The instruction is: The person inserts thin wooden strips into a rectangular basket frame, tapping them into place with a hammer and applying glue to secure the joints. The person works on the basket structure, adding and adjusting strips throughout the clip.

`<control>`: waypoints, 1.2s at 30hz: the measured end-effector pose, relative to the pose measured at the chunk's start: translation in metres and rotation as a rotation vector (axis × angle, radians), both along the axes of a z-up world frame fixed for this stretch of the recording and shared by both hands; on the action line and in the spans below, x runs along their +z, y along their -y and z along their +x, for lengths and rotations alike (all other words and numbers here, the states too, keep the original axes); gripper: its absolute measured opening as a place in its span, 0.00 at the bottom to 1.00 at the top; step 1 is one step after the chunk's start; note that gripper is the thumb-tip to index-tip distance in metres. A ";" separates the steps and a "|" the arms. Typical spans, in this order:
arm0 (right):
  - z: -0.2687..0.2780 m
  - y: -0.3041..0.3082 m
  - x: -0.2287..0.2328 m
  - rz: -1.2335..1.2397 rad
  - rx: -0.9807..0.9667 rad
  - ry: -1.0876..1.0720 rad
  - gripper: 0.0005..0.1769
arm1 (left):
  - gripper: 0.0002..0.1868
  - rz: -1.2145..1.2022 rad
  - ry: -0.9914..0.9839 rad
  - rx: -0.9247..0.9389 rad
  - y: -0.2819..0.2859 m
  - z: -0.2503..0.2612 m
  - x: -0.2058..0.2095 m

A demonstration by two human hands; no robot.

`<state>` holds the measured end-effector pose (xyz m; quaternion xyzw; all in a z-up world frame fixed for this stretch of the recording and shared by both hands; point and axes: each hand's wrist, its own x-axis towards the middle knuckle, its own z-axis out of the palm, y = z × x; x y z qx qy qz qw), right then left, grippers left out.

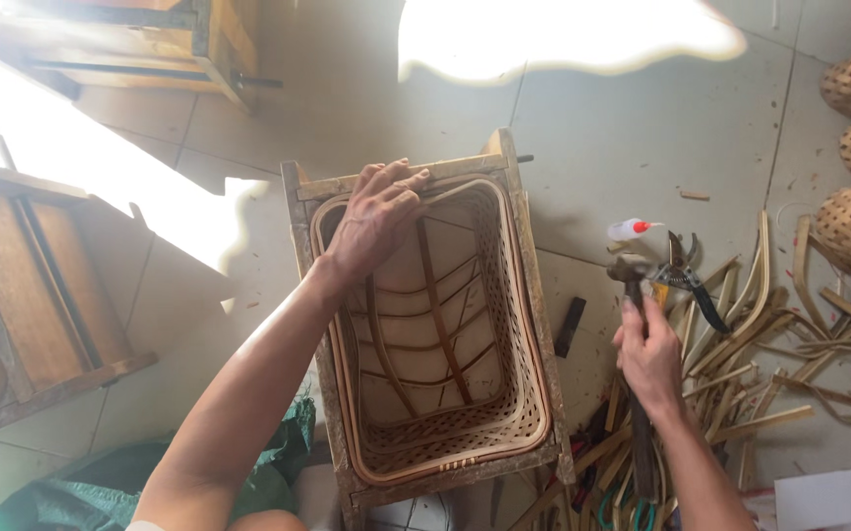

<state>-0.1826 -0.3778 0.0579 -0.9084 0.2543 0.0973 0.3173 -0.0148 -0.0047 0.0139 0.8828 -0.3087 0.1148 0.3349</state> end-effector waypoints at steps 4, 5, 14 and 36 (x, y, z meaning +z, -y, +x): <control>0.017 -0.035 0.039 0.140 0.193 0.235 0.20 | 0.06 0.014 0.025 0.021 -0.006 -0.013 -0.011; 0.033 -0.052 0.048 0.210 0.329 0.292 0.22 | 0.06 0.023 0.023 0.019 -0.007 -0.010 -0.013; 0.151 -0.253 0.075 0.199 0.995 0.076 0.26 | 0.14 -0.034 0.027 0.059 -0.005 -0.013 -0.037; 0.031 -0.031 0.054 -0.161 0.253 0.371 0.21 | 0.09 0.026 -0.026 0.009 -0.009 -0.002 -0.013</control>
